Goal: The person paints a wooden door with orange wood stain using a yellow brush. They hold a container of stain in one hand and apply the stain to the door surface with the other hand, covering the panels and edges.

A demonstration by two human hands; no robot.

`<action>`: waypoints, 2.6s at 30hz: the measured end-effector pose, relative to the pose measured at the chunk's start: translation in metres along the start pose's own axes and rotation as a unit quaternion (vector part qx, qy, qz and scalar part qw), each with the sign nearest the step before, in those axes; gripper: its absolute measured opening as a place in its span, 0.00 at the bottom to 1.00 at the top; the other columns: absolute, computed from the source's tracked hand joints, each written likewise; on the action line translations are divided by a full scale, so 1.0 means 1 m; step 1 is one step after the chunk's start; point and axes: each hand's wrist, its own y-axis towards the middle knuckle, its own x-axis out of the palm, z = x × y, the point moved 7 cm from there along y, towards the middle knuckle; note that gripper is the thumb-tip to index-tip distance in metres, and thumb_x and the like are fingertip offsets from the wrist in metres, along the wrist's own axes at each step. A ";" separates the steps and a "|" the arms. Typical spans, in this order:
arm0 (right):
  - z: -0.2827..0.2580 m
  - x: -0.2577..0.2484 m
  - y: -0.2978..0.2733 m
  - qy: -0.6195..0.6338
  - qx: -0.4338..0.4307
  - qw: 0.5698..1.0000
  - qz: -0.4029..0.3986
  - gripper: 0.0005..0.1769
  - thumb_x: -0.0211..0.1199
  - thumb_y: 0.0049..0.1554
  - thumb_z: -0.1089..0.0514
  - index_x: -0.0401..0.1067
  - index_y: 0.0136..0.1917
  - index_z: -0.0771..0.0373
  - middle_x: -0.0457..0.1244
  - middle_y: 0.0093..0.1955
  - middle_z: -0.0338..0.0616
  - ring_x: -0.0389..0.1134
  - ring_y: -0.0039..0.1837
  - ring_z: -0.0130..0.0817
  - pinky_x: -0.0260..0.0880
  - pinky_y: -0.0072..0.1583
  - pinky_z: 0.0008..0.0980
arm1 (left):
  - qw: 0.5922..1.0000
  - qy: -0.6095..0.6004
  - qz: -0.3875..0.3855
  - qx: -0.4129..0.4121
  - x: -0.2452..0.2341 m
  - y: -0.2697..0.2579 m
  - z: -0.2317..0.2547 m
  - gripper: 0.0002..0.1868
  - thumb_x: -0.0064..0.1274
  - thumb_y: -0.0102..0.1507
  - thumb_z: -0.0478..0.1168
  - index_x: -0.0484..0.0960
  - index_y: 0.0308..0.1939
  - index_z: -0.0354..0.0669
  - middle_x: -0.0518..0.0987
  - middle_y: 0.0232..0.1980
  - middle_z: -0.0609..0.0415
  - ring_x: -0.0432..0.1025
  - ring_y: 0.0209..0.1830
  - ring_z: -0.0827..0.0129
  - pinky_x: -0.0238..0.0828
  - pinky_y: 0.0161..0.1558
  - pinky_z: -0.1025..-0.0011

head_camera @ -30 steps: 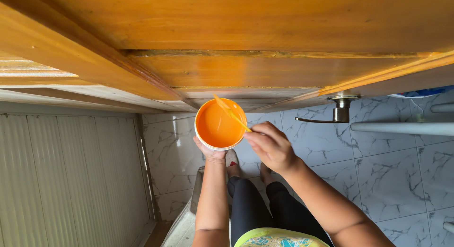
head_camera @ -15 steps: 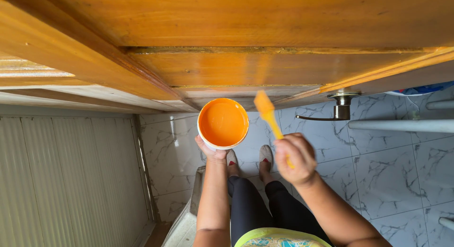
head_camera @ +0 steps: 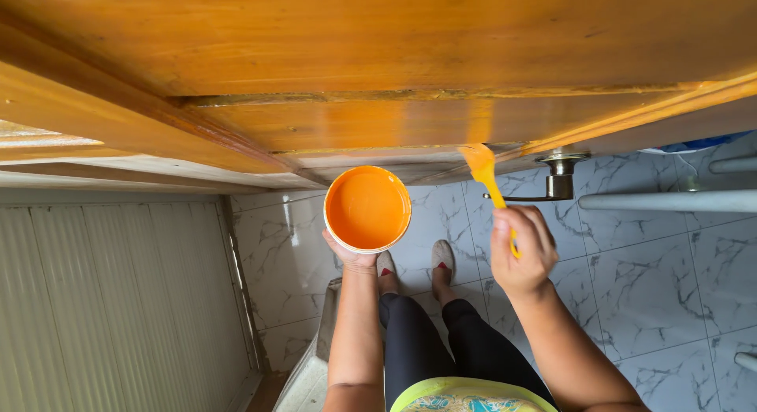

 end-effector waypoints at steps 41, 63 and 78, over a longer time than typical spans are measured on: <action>0.036 -0.069 -0.008 0.048 0.109 0.993 0.019 0.08 0.61 0.61 0.69 0.69 0.54 0.69 0.68 0.47 0.51 0.73 0.46 0.37 0.73 0.51 0.32 | 0.998 -0.025 0.032 -0.055 0.049 0.000 -0.071 0.36 0.43 0.65 0.62 0.71 0.71 0.46 0.70 0.73 0.45 0.64 0.72 0.45 0.62 0.70 0.43; 0.033 -0.066 0.002 0.028 0.051 0.998 0.038 0.10 0.64 0.62 0.69 0.70 0.57 0.70 0.69 0.46 0.51 0.75 0.49 0.41 0.76 0.52 0.33 | 0.997 -0.054 0.023 -0.059 0.062 -0.004 -0.075 0.33 0.42 0.67 0.60 0.73 0.68 0.43 0.72 0.70 0.44 0.65 0.70 0.43 0.62 0.69 0.42; 0.030 -0.070 0.000 0.033 0.056 0.997 0.052 0.11 0.65 0.62 0.69 0.72 0.58 0.71 0.70 0.45 0.49 0.74 0.47 0.38 0.75 0.50 0.31 | 0.996 -0.053 0.026 -0.062 0.058 -0.002 -0.077 0.31 0.42 0.69 0.58 0.72 0.69 0.43 0.72 0.71 0.44 0.65 0.71 0.45 0.62 0.69 0.43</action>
